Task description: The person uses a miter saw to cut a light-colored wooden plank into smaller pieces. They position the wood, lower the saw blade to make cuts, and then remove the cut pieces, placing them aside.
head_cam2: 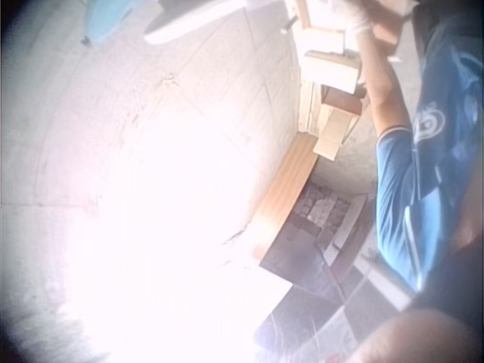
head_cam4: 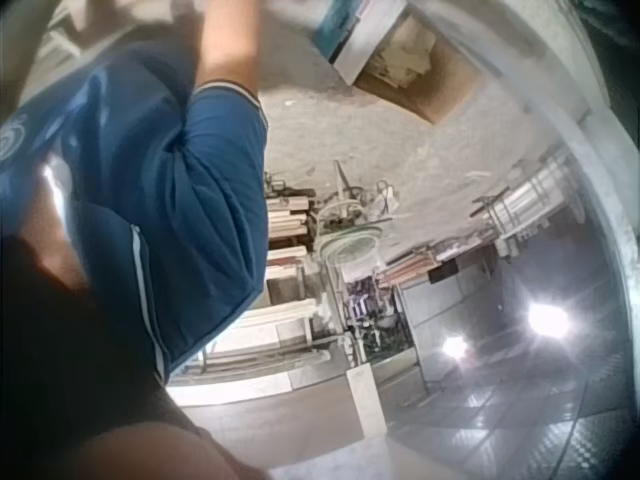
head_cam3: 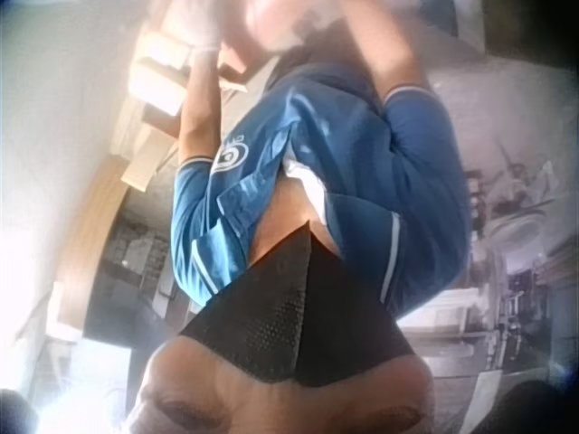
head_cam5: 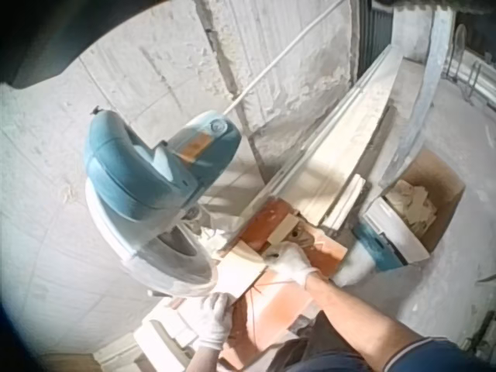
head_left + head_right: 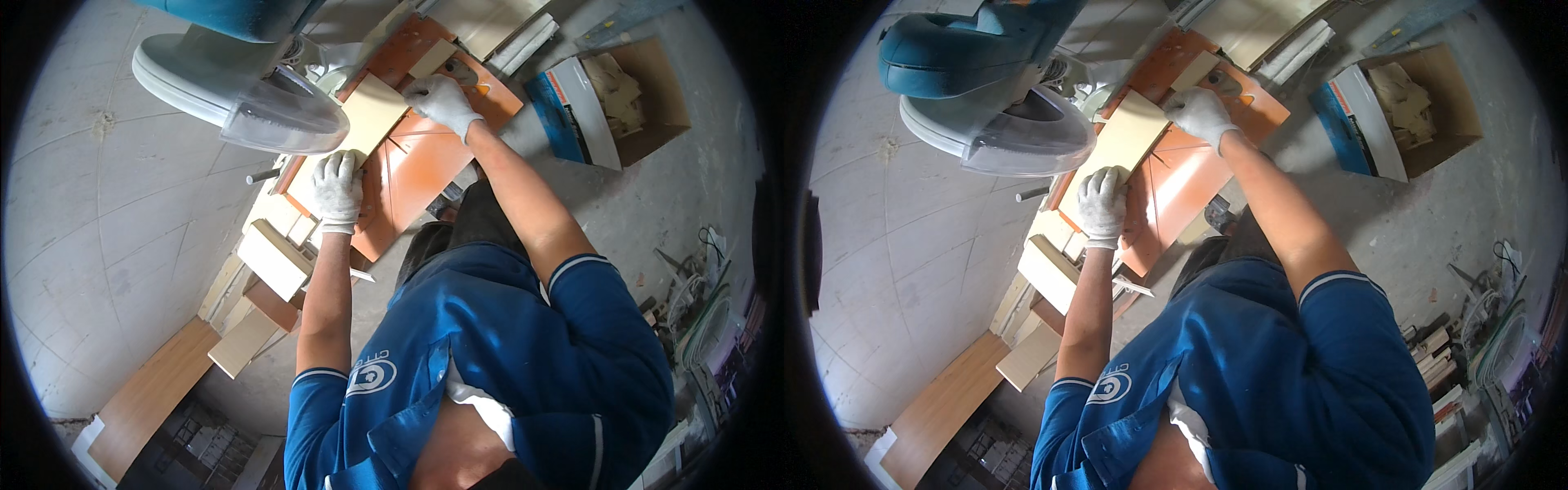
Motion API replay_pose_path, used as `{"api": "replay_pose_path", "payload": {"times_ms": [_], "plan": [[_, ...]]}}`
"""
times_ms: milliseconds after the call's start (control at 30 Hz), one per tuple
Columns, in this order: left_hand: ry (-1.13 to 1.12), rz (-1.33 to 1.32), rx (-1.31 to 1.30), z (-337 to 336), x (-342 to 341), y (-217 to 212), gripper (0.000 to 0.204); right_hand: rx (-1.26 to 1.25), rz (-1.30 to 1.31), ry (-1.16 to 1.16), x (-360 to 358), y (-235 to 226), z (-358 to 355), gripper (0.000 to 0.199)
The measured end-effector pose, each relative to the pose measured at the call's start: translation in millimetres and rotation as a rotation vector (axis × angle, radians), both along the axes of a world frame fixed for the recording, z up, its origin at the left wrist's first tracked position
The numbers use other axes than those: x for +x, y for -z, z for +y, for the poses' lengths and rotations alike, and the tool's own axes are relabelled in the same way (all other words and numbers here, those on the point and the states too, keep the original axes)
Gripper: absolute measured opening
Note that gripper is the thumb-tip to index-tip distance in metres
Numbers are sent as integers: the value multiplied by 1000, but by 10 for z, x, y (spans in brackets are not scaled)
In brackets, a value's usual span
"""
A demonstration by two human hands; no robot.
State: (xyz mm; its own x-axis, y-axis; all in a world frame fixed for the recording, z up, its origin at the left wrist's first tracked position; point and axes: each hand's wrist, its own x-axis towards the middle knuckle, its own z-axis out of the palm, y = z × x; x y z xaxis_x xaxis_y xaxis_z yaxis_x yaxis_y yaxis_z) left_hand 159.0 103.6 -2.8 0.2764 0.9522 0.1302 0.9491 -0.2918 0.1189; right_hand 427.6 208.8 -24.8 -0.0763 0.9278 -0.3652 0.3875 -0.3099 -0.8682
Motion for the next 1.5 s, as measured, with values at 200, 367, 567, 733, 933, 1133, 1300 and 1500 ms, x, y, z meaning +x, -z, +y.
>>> {"api": "replay_pose_path", "payload": {"times_ms": [200, 367, 567, 733, 933, 1133, 1300, 1500], "plan": [[-278, -328, 60, -172, -53, -98, 58, 26, -22, 43, 25, -6, 9, 26], [-1118, -905, -23, -514, -532, -44, 63, 15, -47, 10, -26, -26, 60, 26], [-1187, -1138, -265, -369, -797, 76, 31, 3, -57, 6, 20, -107, 107, 24], [-1206, -1102, -253, -247, -681, 75, 32, 22, -80, -3, 51, -126, 117, 24], [-1200, -1105, -331, -215, -675, 81, 38, 45, -81, 4, 83, -93, 107, 23], [-1213, -1157, -336, -202, -726, 141, 27, -1, -71, -23, 94, -62, 114, 25], [-1197, -1171, -316, -200, -781, 204, 22, 63, -123, 28, 64, -35, 154, 21], [-975, -585, -45, -224, -469, -23, 45, 66, -123, 20, 77, -63, 116, 21]]}}
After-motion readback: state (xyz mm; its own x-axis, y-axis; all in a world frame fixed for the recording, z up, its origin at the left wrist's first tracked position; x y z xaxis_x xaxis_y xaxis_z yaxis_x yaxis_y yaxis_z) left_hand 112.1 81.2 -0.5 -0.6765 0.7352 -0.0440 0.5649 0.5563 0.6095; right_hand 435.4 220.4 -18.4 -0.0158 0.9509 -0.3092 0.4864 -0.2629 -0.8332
